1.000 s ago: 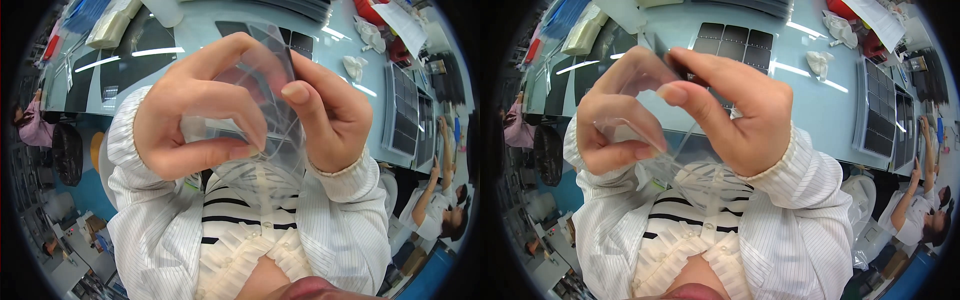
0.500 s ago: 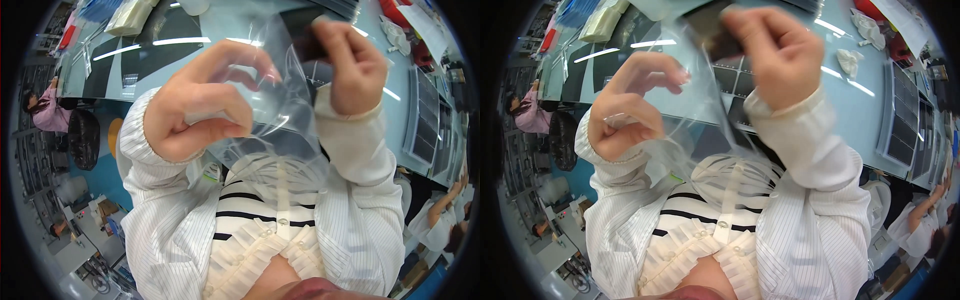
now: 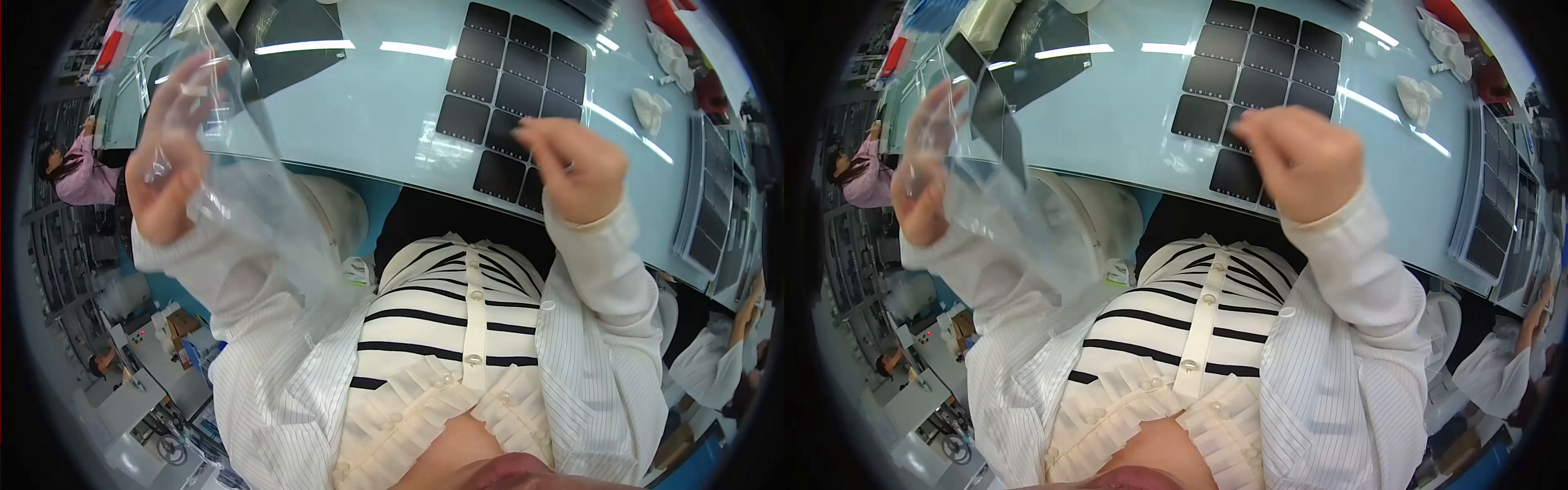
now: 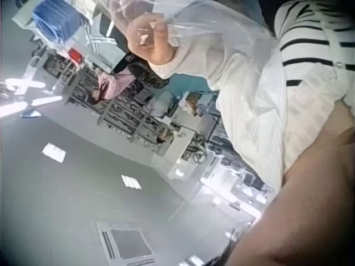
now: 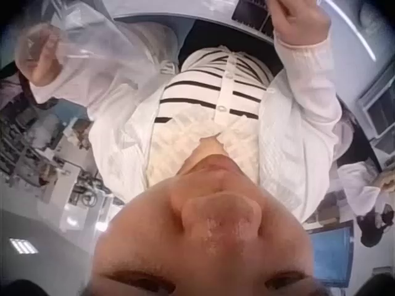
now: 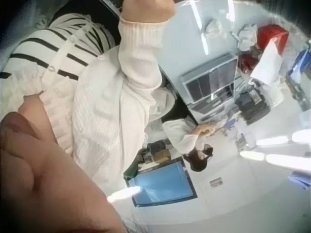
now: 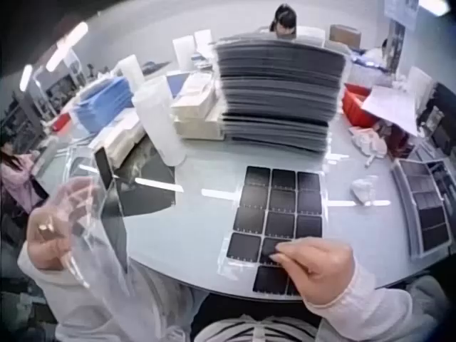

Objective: Cleaning and inspecting film sheets at a workstation.

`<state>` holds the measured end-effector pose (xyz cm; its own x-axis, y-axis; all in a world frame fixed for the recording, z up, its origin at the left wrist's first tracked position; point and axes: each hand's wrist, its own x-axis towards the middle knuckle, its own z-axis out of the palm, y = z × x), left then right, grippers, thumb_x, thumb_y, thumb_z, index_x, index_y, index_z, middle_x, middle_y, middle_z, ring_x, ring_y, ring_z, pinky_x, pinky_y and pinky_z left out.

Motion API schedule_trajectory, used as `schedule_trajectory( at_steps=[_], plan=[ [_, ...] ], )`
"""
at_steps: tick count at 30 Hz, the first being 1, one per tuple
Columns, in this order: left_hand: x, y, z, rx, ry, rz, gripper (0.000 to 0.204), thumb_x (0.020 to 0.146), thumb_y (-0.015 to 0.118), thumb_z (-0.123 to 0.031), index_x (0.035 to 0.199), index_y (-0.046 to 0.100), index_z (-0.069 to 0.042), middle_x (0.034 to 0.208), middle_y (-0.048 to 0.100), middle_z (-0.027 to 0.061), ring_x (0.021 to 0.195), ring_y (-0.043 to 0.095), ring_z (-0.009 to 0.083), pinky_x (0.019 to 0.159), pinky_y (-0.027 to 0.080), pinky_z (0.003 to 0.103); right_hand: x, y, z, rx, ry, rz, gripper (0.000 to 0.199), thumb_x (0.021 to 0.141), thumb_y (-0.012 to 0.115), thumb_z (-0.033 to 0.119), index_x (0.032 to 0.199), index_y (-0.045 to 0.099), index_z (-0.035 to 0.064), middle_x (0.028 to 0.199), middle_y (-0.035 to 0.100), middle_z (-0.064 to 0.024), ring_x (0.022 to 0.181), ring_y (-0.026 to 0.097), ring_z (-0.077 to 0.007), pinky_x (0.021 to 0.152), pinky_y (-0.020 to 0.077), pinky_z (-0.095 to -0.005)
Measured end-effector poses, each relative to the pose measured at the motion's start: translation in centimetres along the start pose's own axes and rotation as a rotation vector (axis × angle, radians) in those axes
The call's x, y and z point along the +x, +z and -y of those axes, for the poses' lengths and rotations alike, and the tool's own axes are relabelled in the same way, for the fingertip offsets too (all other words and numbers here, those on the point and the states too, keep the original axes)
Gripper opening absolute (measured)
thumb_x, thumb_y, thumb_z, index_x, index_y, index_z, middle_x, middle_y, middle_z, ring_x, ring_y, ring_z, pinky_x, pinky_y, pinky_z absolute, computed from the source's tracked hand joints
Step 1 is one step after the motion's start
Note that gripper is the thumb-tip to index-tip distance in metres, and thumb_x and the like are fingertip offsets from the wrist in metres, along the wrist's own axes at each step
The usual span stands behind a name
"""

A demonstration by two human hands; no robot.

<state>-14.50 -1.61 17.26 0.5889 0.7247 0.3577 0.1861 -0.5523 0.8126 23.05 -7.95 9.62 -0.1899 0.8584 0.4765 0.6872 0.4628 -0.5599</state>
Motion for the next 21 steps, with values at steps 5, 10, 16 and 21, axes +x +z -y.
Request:
schedule_trajectory(
  at_steps=[5,10,16,21],
  plan=[
    [2.4,-3.1,6.8,-0.205,0.045,-0.218,0.016,0.081,0.058,-0.015,0.090,0.059,-0.002,0.137,0.034,0.0186,0.126,0.035,0.0340,0.101,0.029,0.049,-1.9,4.6,1.8,-0.049,-0.228,0.065,0.016,0.072,0.068,0.004,0.086,0.064,-0.0030,0.083,0.065,-0.0155,0.071,0.064,-0.0254,0.062,0.0534,-0.0293],
    [-0.3,-5.3,13.5,-0.425,-0.293,-0.304,0.028,0.082,0.061,-0.017,0.104,0.057,-0.002,0.123,0.051,0.0127,0.115,0.048,0.0282,0.097,0.035,0.042,-3.2,6.9,3.1,-0.327,-0.303,0.089,0.020,0.072,0.068,0.009,0.086,0.064,-0.0047,0.087,0.064,-0.0188,0.085,0.064,-0.0291,0.076,0.0524,-0.0360],
    [-4.5,-6.4,16.2,-0.080,-0.801,-0.240,0.047,0.079,0.068,-0.021,0.119,0.051,-0.004,0.110,0.059,0.0081,0.092,0.059,0.0146,0.067,0.044,0.021,-3.4,7.3,2.7,-0.368,-0.270,0.135,0.023,0.071,0.069,0.012,0.086,0.064,-0.0045,0.089,0.064,-0.0185,0.086,0.064,-0.0287,0.076,0.0523,-0.0365],
    [-5.4,-7.7,17.0,0.181,-0.854,-0.539,0.067,0.067,0.078,-0.010,0.126,0.047,-0.007,0.103,0.063,0.0085,0.089,0.060,0.0126,0.071,0.044,0.021,-3.4,7.5,2.6,-0.340,-0.242,0.119,0.023,0.071,0.069,0.012,0.085,0.064,-0.0056,0.088,0.064,-0.0190,0.085,0.063,-0.0291,0.073,0.0527,-0.0356]
  ],
)
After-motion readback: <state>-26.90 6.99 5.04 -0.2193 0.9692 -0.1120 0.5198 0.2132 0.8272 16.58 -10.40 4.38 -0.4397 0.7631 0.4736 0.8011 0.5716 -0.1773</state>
